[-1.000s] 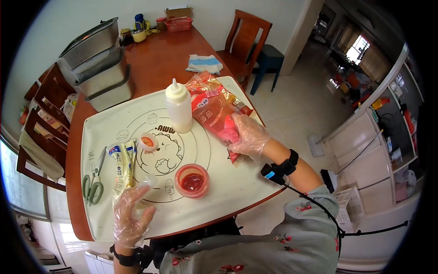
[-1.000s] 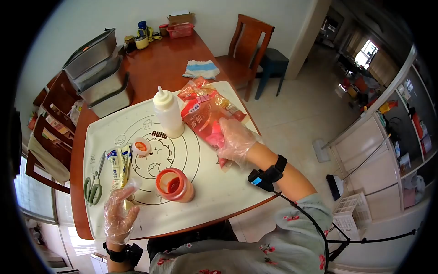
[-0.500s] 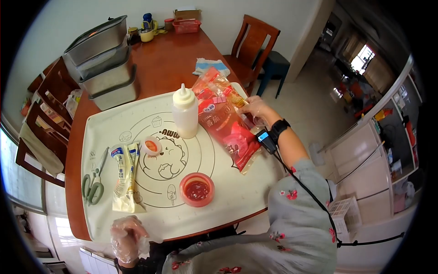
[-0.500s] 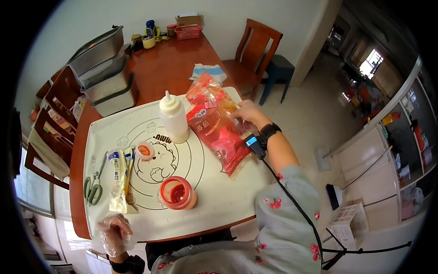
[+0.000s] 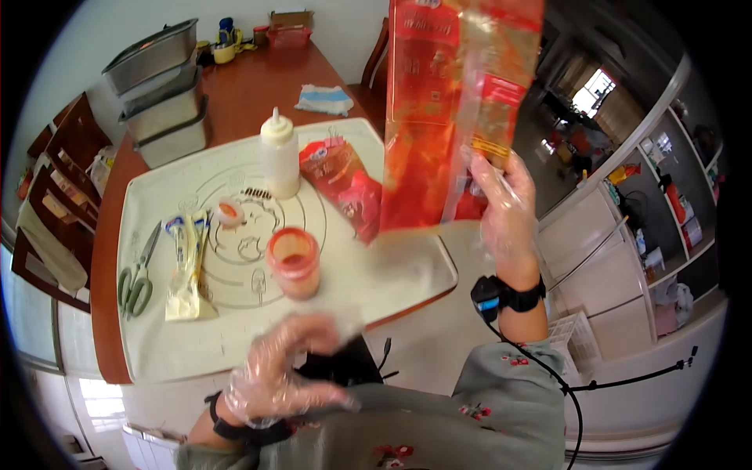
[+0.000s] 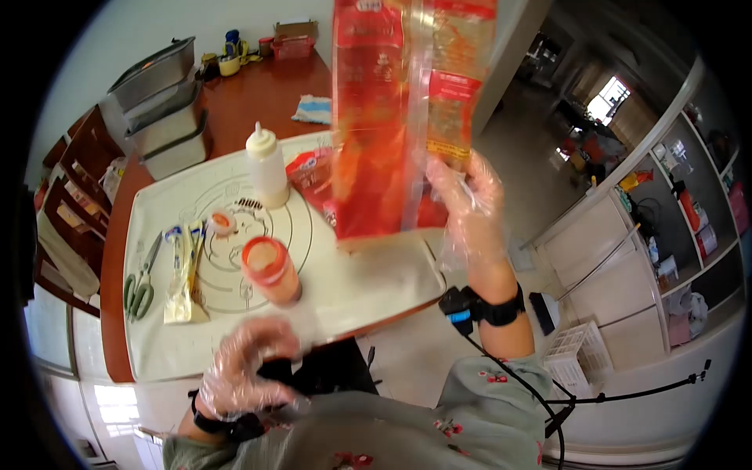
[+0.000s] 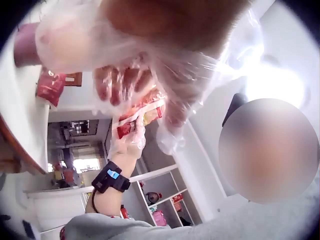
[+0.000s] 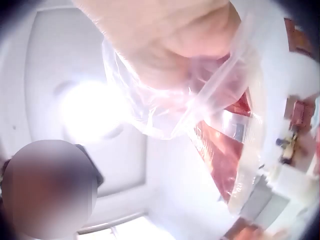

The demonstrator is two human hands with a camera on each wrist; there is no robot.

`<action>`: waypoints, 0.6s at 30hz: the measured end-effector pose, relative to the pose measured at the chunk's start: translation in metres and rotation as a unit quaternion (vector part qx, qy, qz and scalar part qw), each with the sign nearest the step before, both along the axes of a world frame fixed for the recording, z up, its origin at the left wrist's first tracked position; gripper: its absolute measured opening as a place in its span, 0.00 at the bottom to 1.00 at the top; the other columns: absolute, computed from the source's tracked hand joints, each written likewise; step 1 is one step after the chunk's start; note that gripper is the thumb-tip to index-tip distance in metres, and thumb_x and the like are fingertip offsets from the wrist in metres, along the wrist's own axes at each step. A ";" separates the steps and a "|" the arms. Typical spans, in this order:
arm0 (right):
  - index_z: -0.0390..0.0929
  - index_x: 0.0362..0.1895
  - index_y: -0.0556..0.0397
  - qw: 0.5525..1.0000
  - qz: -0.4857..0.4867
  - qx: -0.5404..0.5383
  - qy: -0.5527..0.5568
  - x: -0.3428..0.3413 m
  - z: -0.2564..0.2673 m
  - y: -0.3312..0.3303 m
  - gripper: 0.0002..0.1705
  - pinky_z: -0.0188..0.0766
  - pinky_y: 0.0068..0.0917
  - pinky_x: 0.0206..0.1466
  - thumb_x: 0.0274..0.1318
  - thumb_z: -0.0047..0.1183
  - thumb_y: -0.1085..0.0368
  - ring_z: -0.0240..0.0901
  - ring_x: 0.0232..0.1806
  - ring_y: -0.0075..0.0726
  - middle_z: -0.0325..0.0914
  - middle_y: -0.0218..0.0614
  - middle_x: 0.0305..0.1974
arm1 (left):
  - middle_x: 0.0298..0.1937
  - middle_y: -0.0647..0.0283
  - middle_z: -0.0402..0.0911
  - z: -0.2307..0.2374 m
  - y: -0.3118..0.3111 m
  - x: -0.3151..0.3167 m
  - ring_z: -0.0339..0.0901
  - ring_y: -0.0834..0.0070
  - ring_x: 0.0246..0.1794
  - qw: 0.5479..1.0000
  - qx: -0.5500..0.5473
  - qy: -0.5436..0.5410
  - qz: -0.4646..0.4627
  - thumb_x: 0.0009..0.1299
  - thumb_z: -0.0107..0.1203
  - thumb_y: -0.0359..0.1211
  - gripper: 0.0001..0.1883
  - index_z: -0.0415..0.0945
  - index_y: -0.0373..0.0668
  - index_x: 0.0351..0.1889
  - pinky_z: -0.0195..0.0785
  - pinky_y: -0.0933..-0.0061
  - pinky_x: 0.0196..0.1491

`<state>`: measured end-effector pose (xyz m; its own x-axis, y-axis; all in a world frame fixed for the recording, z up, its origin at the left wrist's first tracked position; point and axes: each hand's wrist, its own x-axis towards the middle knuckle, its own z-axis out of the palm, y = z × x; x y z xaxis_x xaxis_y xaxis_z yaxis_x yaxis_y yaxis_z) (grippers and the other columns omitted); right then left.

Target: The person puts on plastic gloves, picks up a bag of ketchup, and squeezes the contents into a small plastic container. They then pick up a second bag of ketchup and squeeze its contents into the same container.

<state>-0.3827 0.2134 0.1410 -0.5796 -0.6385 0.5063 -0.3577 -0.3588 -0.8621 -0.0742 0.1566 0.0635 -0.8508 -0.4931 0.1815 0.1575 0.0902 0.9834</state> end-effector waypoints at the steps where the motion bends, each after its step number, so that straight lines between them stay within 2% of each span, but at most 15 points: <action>1: 0.74 0.48 0.57 1.000 0.013 0.022 -0.011 0.024 0.003 0.016 0.14 0.63 0.16 0.36 0.59 0.54 0.67 0.68 0.35 0.17 0.78 0.28 0.38 | 0.50 0.56 0.72 0.001 0.006 -0.004 0.73 0.68 0.52 0.999 -0.017 0.031 0.037 0.46 0.76 0.37 0.46 0.62 0.35 0.60 0.70 0.65 0.54; 2: 0.73 0.50 0.58 0.998 0.030 0.044 -0.022 0.048 0.007 0.030 0.14 0.66 0.17 0.39 0.60 0.53 0.68 0.71 0.39 0.19 0.78 0.30 0.40 | 0.53 0.54 0.71 -0.002 0.008 -0.010 0.71 0.65 0.54 0.991 -0.076 0.074 0.079 0.46 0.76 0.37 0.48 0.59 0.34 0.62 0.69 0.63 0.55; 3: 0.72 0.51 0.59 0.996 0.049 0.064 -0.033 0.067 0.004 0.038 0.15 0.69 0.18 0.42 0.60 0.53 0.69 0.74 0.43 0.22 0.79 0.32 0.42 | 0.54 0.51 0.70 0.005 0.014 -0.013 0.72 0.63 0.54 0.989 -0.036 0.100 0.101 0.48 0.75 0.39 0.47 0.58 0.33 0.62 0.69 0.62 0.54; 4: 0.72 0.51 0.59 0.991 0.100 0.070 -0.055 0.085 -0.003 0.044 0.16 0.69 0.19 0.43 0.60 0.53 0.69 0.74 0.45 0.23 0.79 0.33 0.43 | 0.53 0.51 0.72 0.011 0.016 -0.009 0.73 0.63 0.52 0.992 -0.060 0.045 0.106 0.50 0.73 0.40 0.44 0.60 0.33 0.61 0.69 0.63 0.53; 6: 0.70 0.53 0.60 0.976 0.187 0.072 -0.088 0.117 -0.016 0.046 0.17 0.70 0.21 0.46 0.60 0.52 0.70 0.74 0.47 0.25 0.78 0.35 0.45 | 0.50 0.54 0.75 0.017 0.021 0.003 0.76 0.67 0.48 0.995 -0.031 -0.057 0.077 0.55 0.70 0.37 0.37 0.63 0.34 0.59 0.72 0.69 0.47; 7: 0.70 0.53 0.60 0.967 0.221 0.072 -0.100 0.131 -0.022 0.045 0.17 0.71 0.22 0.48 0.61 0.52 0.70 0.74 0.48 0.26 0.78 0.36 0.46 | 0.47 0.58 0.77 0.016 0.024 0.009 0.78 0.70 0.46 0.994 0.023 -0.100 0.045 0.57 0.69 0.32 0.34 0.63 0.35 0.58 0.74 0.74 0.42; 8: 0.69 0.54 0.60 0.964 0.237 0.068 -0.102 0.144 -0.031 0.041 0.17 0.71 0.23 0.49 0.61 0.52 0.70 0.74 0.47 0.26 0.77 0.36 0.46 | 0.37 0.61 0.81 0.012 0.025 0.016 0.80 0.72 0.37 0.988 -0.102 -0.067 0.095 0.61 0.63 0.27 0.21 0.69 0.34 0.51 0.74 0.74 0.40; 9: 0.69 0.54 0.61 0.960 0.250 0.062 -0.105 0.154 -0.039 0.037 0.17 0.71 0.24 0.50 0.61 0.52 0.71 0.74 0.47 0.25 0.77 0.36 0.46 | 0.34 0.62 0.81 0.006 0.025 0.027 0.77 0.76 0.33 0.990 -0.042 -0.074 0.110 0.61 0.63 0.29 0.18 0.72 0.34 0.47 0.71 0.76 0.36; 11: 0.69 0.54 0.60 0.925 0.337 0.128 -0.120 0.167 -0.044 0.029 0.19 0.72 0.25 0.51 0.58 0.54 0.72 0.73 0.47 0.25 0.77 0.35 0.47 | 0.26 0.65 0.80 0.000 0.021 0.051 0.72 0.82 0.23 0.984 0.077 -0.079 0.138 0.62 0.63 0.32 0.12 0.77 0.35 0.38 0.65 0.80 0.27; 13: 0.68 0.54 0.60 0.870 0.422 0.218 -0.133 0.182 -0.045 0.023 0.21 0.73 0.25 0.50 0.56 0.56 0.72 0.73 0.47 0.24 0.76 0.35 0.47 | 0.22 0.69 0.78 0.000 0.020 0.073 0.67 0.87 0.18 0.976 0.111 -0.054 0.182 0.62 0.60 0.29 0.07 0.78 0.36 0.35 0.59 0.82 0.22; 14: 0.68 0.55 0.59 0.875 0.423 0.206 -0.110 0.193 -0.059 0.015 0.24 0.75 0.24 0.46 0.53 0.58 0.73 0.74 0.42 0.24 0.77 0.34 0.45 | 0.21 0.69 0.77 -0.004 0.017 0.084 0.67 0.86 0.19 0.970 0.109 -0.063 0.206 0.62 0.60 0.29 0.07 0.78 0.36 0.35 0.60 0.82 0.22; 15: 0.68 0.56 0.59 0.858 0.439 0.246 -0.102 0.199 -0.068 0.007 0.25 0.75 0.23 0.44 0.52 0.59 0.73 0.74 0.41 0.23 0.77 0.34 0.44 | 0.21 0.69 0.76 -0.009 0.012 0.095 0.67 0.86 0.19 0.965 0.107 -0.073 0.229 0.62 0.60 0.29 0.07 0.78 0.36 0.35 0.60 0.82 0.22; 17: 0.67 0.57 0.59 0.821 0.460 0.328 -0.083 0.208 -0.084 -0.009 0.27 0.76 0.23 0.40 0.51 0.59 0.74 0.74 0.38 0.22 0.77 0.33 0.42 | 0.26 0.67 0.78 -0.027 0.003 0.117 0.69 0.85 0.23 0.964 0.024 -0.110 0.242 0.61 0.62 0.29 0.12 0.76 0.35 0.40 0.64 0.80 0.26; 18: 0.66 0.58 0.58 0.826 0.462 0.314 -0.075 0.215 -0.095 -0.016 0.29 0.74 0.22 0.38 0.50 0.60 0.74 0.73 0.35 0.21 0.77 0.32 0.41 | 0.28 0.67 0.79 -0.030 0.001 0.124 0.69 0.85 0.24 0.964 0.000 -0.107 0.243 0.60 0.63 0.29 0.14 0.75 0.34 0.42 0.65 0.80 0.28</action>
